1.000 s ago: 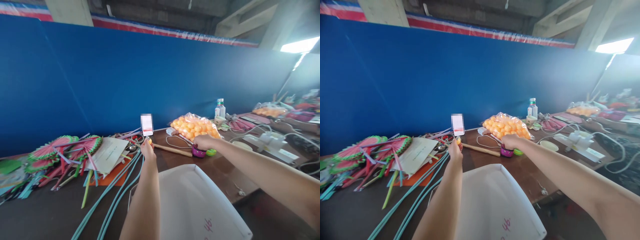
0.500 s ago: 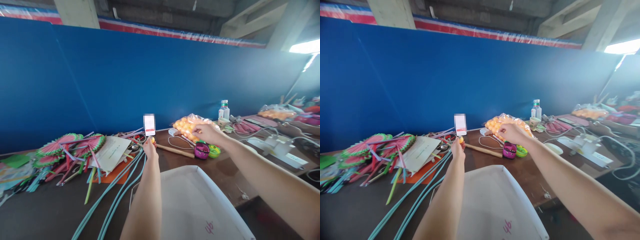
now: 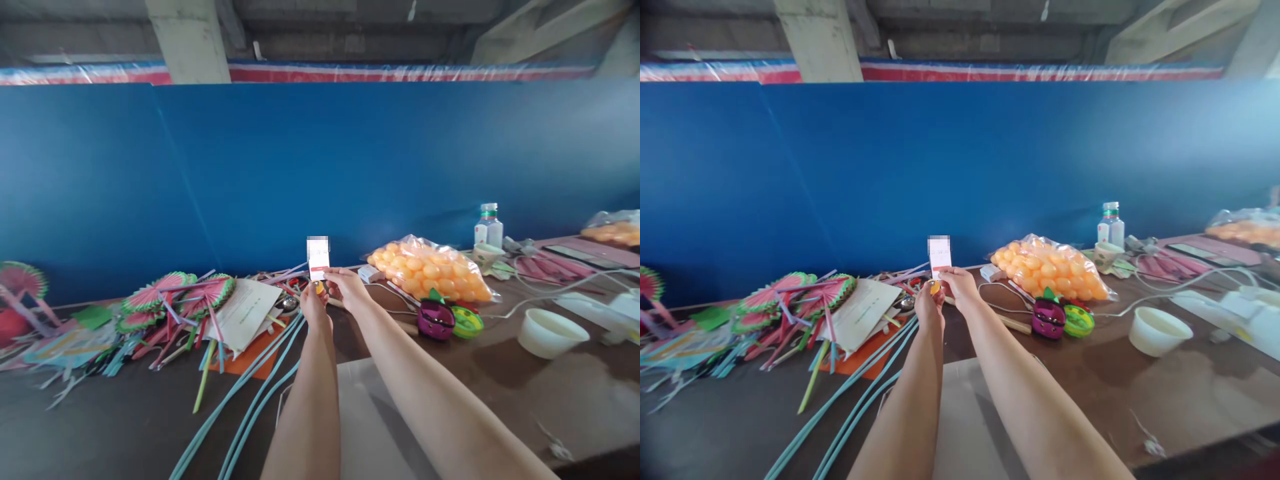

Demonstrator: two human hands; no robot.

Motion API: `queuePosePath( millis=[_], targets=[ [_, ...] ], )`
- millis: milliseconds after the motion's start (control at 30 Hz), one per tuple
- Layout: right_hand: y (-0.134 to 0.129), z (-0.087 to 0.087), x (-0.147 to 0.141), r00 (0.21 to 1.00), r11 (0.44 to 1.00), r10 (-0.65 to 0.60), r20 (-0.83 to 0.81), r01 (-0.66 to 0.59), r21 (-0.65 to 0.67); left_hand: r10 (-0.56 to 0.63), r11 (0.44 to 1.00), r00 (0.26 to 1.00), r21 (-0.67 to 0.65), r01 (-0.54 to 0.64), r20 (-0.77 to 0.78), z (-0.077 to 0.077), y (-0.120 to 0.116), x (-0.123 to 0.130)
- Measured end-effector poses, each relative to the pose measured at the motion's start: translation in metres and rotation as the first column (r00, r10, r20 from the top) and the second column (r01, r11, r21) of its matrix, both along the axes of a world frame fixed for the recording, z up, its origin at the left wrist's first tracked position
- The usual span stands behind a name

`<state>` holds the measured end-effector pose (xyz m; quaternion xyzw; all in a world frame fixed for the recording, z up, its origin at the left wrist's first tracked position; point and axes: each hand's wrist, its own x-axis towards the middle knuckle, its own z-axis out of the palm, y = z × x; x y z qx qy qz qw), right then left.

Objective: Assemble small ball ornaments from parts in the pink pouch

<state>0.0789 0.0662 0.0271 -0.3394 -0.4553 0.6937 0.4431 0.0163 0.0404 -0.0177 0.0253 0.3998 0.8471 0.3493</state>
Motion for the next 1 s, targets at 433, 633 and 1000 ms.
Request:
queuePosePath(
  millis=[433, 633, 1000],
  targets=[
    [0.013, -0.038, 0.016, 0.969, 0.97, 0.106, -0.222, -0.149, -0.191, 0.056, 0.991, 0.995, -0.116, -0.065, -0.083, -0.006, -0.001, 0.003],
    [0.013, -0.042, 0.015, 0.942, 0.953, 0.163, -0.294, -0.228, -0.201, 0.06, 0.993, 0.993, -0.1, -0.07, -0.099, -0.008, -0.003, 0.003],
    [0.009, -0.044, 0.01, 0.984, 0.984, 0.124, -0.125, -0.138, -0.114, 0.062, 0.997, 0.994, -0.043, -0.066, -0.093, -0.007, -0.002, 0.005]
  ],
)
